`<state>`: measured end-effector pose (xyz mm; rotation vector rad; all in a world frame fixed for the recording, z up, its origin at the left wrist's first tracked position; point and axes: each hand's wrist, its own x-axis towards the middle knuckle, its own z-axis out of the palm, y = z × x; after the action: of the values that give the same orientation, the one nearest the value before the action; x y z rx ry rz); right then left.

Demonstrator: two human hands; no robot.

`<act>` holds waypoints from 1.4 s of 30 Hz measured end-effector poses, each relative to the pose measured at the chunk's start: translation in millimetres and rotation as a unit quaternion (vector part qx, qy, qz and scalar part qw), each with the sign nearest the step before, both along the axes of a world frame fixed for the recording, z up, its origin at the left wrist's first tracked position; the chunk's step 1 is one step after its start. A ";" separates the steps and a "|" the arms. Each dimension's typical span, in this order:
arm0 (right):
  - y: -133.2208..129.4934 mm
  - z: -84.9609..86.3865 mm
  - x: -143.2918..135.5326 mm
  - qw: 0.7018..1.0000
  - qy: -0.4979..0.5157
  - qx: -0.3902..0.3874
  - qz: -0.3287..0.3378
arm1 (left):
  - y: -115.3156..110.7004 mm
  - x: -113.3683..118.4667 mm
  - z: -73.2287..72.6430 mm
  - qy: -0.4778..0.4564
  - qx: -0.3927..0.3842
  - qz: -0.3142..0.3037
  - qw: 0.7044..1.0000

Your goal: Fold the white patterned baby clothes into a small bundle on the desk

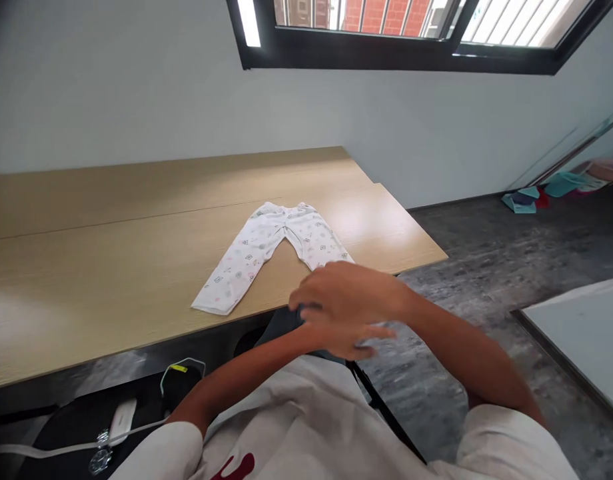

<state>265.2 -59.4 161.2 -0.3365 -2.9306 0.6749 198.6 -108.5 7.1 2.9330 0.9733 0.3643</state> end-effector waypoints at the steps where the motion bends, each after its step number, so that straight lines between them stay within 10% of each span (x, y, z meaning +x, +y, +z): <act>1: 27.2 -17.6 -2.1 1.000 -0.012 -0.006 -0.009 | 0.0 -5.7 3.4 -0.022 -0.002 -0.037 0.999; 3: 86.2 -53.7 -11.4 0.999 -0.007 -0.004 -0.048 | 6.7 -12.6 4.6 -0.083 -0.027 -0.050 0.995; 7: 189.3 -120.7 -49.7 0.978 0.104 0.005 -0.178 | 30.0 -8.3 -13.6 -0.087 -0.082 0.144 0.982; 13: 254.4 -174.0 -96.2 0.971 0.102 0.039 -0.212 | 26.0 -14.1 -9.6 -0.084 -0.088 0.129 0.984; 19: 261.4 -180.2 -113.6 0.962 0.116 0.074 -0.234 | 19.2 -57.6 29.8 -0.118 -0.135 0.113 0.977; 25: 255.1 -184.7 -149.3 0.987 0.110 0.081 -0.084 | 18.5 -36.7 0.6 -0.064 -0.110 0.142 0.982; 29: 275.9 -189.2 -160.3 0.986 0.090 0.086 -0.110 | 8.6 -38.1 -8.7 -0.060 -0.117 0.162 0.978; 36: 318.8 -179.1 -115.5 0.959 0.010 0.150 -0.241 | -7.8 -134.1 2.9 -0.074 -0.167 0.164 0.969; 42: 295.1 -181.1 -37.5 0.931 0.024 0.111 -0.347 | -34.7 -218.6 -4.8 -0.062 -0.164 0.211 0.962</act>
<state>227.6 235.7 -19.9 -1.2156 -2.5197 0.2365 -20.0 -143.2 2.3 2.3686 1.4758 0.3512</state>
